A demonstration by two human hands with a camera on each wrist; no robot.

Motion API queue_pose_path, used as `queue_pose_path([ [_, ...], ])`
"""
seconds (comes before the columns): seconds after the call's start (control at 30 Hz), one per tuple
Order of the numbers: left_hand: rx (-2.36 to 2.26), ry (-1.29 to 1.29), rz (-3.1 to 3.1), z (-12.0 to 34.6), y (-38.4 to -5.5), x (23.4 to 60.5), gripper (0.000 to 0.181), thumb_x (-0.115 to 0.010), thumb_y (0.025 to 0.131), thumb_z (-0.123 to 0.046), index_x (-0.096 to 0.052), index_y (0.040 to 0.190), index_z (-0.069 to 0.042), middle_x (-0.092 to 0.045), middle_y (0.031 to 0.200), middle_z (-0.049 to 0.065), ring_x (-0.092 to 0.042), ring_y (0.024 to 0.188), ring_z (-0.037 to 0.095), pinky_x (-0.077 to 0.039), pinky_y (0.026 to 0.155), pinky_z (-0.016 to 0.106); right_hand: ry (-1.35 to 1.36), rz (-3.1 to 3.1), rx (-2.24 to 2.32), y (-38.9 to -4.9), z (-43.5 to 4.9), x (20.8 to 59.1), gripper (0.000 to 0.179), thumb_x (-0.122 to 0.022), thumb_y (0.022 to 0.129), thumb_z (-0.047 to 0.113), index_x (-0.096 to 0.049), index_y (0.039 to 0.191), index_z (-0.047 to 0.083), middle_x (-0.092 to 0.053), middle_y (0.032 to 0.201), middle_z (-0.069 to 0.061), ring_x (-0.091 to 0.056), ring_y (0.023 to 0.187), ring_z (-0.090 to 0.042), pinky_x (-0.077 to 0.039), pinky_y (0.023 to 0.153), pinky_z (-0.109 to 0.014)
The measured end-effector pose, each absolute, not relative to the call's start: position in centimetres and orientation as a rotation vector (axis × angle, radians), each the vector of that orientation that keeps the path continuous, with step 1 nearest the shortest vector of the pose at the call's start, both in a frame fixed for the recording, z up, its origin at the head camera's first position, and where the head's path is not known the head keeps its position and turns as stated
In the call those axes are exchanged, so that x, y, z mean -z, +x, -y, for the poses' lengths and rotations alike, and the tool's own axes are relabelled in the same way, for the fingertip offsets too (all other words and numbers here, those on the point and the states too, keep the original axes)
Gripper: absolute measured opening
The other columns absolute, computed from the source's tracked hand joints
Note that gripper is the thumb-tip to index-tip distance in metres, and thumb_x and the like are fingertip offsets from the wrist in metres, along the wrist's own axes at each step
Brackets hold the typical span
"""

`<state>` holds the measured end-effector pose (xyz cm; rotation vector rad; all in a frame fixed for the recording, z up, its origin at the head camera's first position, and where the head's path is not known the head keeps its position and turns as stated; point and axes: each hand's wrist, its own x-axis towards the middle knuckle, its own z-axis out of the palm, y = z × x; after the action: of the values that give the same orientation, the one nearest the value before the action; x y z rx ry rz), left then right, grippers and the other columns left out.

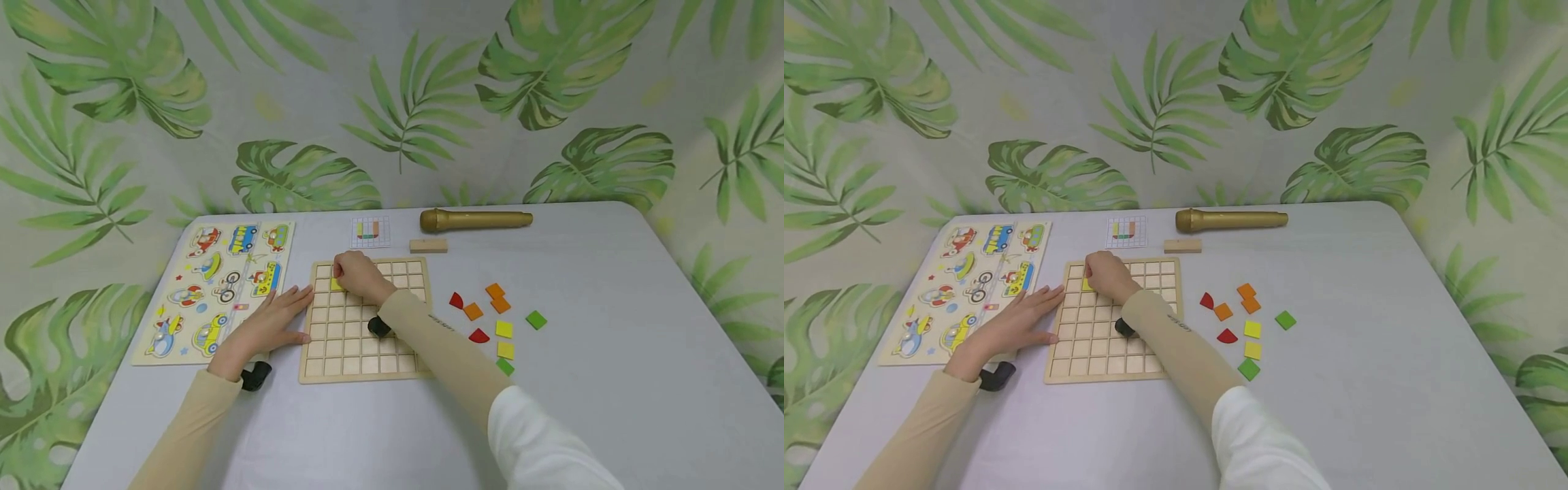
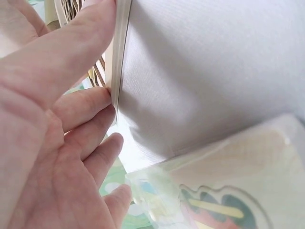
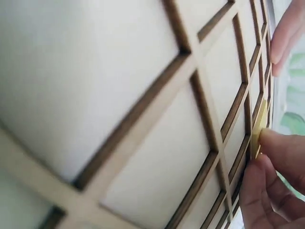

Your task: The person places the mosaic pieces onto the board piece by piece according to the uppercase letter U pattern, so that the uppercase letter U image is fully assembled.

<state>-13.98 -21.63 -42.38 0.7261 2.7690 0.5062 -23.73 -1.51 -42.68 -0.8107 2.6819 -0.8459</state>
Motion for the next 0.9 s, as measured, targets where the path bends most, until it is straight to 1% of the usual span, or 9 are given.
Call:
queue_pose_path([
  [0.2, -0.506, 0.711, -2.762, 21.6, -13.9, 42.3, 0.081, -0.074, 0.084, -0.029, -0.034, 0.146, 0.004, -0.028, 0.152, 0.018, -0.019, 0.14, 0.041, -0.005, 0.112, 0.06, -0.738, -2.563, 1.053, -24.1, 0.1, 42.8, 0.003, -0.063, 0.089, 0.001, -0.066, 0.089, 0.002, -0.061, 0.08, -0.004, -0.052, 0.069, -0.013, -0.043, 0.061, -0.019],
  [0.43, -0.5, 0.699, -2.763, 21.6, -14.0, 42.4, 0.082, -0.074, 0.083, -0.03, -0.033, 0.147, 0.003, -0.027, 0.153, 0.016, -0.018, 0.14, 0.04, -0.004, 0.113, 0.059, -0.655, -2.475, 1.176, -24.3, -4.2, 41.4, 0.007, -0.064, 0.09, 0.006, -0.067, 0.093, 0.001, -0.064, 0.087, -0.006, -0.055, 0.075, -0.015, -0.044, 0.065, -0.023],
  [0.6, -0.493, 0.694, -2.766, 21.6, -14.1, 42.4, 0.083, -0.074, 0.082, -0.03, -0.033, 0.147, 0.002, -0.027, 0.153, 0.016, -0.018, 0.141, 0.039, -0.004, 0.113, 0.058, -0.606, -2.44, 1.221, -24.4, -8.7, 41.0, 0.009, -0.065, 0.09, 0.007, -0.067, 0.094, -0.001, -0.064, 0.087, -0.007, -0.052, 0.074, -0.014, -0.043, 0.064, -0.024],
  [0.7, -0.505, 0.699, -2.763, 21.6, -14.0, 42.4, 0.082, -0.074, 0.083, -0.029, -0.033, 0.146, 0.003, -0.027, 0.153, 0.016, -0.018, 0.141, 0.039, -0.004, 0.113, 0.058, -0.571, -2.39, 1.275, -24.3, -11.6, 41.0, 0.012, -0.064, 0.09, 0.007, -0.067, 0.096, -0.003, -0.064, 0.086, -0.008, -0.054, 0.073, -0.017, -0.048, 0.066, -0.028],
  [0.83, -0.516, 0.707, -2.762, 21.7, -14.0, 42.4, 0.082, -0.073, 0.083, -0.029, -0.032, 0.146, 0.003, -0.027, 0.153, 0.017, -0.018, 0.141, 0.039, -0.003, 0.113, 0.058, -0.528, -2.313, 1.329, -23.7, -15.4, 40.9, 0.017, -0.061, 0.092, 0.006, -0.064, 0.102, -0.007, -0.064, 0.09, -0.014, -0.059, 0.077, -0.025, -0.055, 0.073, -0.037],
  [0.9, -0.516, 0.702, -2.761, 21.7, -14.0, 42.5, 0.082, -0.073, 0.083, -0.029, -0.032, 0.147, 0.003, -0.027, 0.153, 0.016, -0.018, 0.141, 0.039, -0.003, 0.113, 0.057, -0.513, -2.295, 1.338, -23.3, -17.2, 40.9, 0.019, -0.06, 0.093, 0.007, -0.062, 0.104, -0.009, -0.063, 0.094, -0.018, -0.059, 0.08, -0.027, -0.056, 0.076, -0.037],
])
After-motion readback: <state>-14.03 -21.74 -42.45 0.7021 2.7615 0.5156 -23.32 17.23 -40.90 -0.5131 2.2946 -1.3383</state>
